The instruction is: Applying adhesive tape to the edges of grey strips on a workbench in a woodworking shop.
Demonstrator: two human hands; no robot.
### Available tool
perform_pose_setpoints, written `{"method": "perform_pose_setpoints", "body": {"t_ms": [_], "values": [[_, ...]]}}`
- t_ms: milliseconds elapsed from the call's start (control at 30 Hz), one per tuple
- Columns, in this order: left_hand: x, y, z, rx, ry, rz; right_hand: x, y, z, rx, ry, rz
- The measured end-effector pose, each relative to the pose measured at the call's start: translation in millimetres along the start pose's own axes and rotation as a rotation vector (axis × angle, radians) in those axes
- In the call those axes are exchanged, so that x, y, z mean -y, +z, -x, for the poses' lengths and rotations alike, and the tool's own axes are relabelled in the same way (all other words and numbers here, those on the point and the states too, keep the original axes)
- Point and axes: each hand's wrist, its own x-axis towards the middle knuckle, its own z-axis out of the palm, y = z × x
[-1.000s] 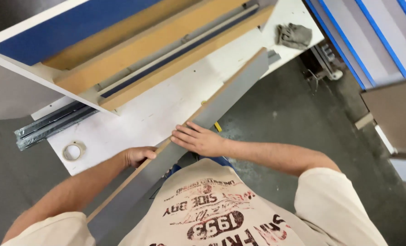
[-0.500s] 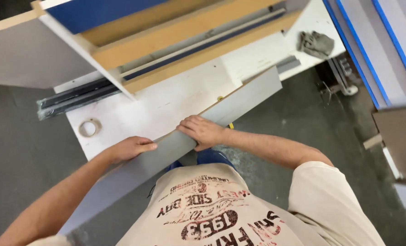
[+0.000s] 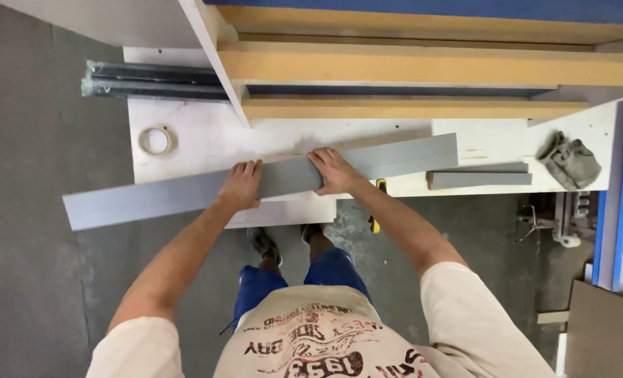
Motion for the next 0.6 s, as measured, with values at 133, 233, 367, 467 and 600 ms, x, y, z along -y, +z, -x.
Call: {"method": "perform_pose_setpoints", "body": {"t_ms": [133,233,367,467,600], "values": [[19,35,-20,0.008,-0.024,0.035,-15,22,-17,0.052,0.046,-0.012],[25,52,-32,0.056,-0.043,0.027,-20,28,-22,0.066,0.097,0.021],[29,56,-33,0.108,-0.069,0.001,-20,35,-29,0.053,0.072,-0.007],[30,50,-38,0.145,-0.072,0.013,-20,31,-30,0.08,0.097,0.032],[28,63,-37,0.075,-0.072,0.013,24,9,-41,-0.025,0.041,0.061]]}}
